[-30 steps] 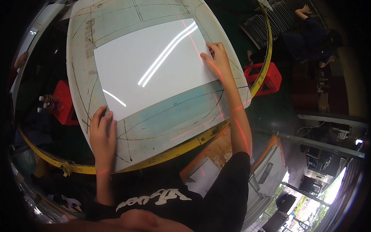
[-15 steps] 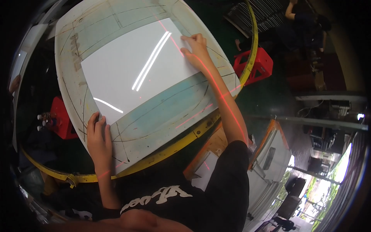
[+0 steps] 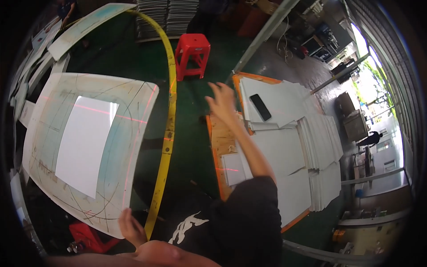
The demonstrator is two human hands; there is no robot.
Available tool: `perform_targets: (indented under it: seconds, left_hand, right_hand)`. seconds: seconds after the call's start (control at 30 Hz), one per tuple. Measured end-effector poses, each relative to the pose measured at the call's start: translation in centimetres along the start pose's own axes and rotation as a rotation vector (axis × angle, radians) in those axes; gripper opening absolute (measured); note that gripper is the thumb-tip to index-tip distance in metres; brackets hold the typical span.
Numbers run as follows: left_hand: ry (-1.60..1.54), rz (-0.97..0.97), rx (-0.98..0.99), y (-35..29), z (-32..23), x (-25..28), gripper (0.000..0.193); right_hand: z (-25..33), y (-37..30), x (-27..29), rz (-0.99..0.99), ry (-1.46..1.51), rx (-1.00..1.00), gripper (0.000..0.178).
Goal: The recorder is placing and aligning paper sheets onto a rotating screen printing machine for industrial printing.
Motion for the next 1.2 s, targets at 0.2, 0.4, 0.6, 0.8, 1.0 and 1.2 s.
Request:
perform_targets:
  seconds: [0.2, 0.4, 0.6, 0.8, 1.0, 1.2]
  left_hand:
    - [0.046, 0.154, -0.226, -3.8, -1.9, -7.0, 0.023]
    - [0.186, 0.368, -0.002, -6.0, 2.6, -13.0, 0.066]
    - [0.288, 0.394, 0.130, -7.0, 4.6, -14.3, 0.077]
    - [0.306, 0.310, 0.067, -7.5, 5.5, -14.6, 0.076]
    - [0.286, 0.284, 0.058, -7.5, 5.6, -15.0, 0.077]
    - [0.246, 0.277, 0.081, -6.3, 3.6, -14.0, 0.079]
  right_hand:
    - [-12.7, -15.6, 5.7, 0.154, -0.330, -0.593, 0.059]
    - [-14.0, -17.8, 5.2, 0.028, -0.184, -0.644, 0.073]
    - [-10.0, -18.2, 6.0, -0.151, -0.155, -0.504, 0.057]
    - [-0.5, -18.4, 4.4, 0.111, 0.128, -0.145, 0.043]
    - [-0.5, -19.2, 2.9, 0.337, 0.059, -0.110, 0.044]
    - [-1.5, -18.6, 3.8, 0.260, 0.142, -0.108, 0.038]
Point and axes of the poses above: each hand's wrist, its own y-axis towards the middle knuckle, its own x-axis out of the back of the hand, z = x × y, the point moved 5 cm from there along y, towards the middle knuckle, and after that the axes turned 15 degrees about x, right-handed, at the moved point
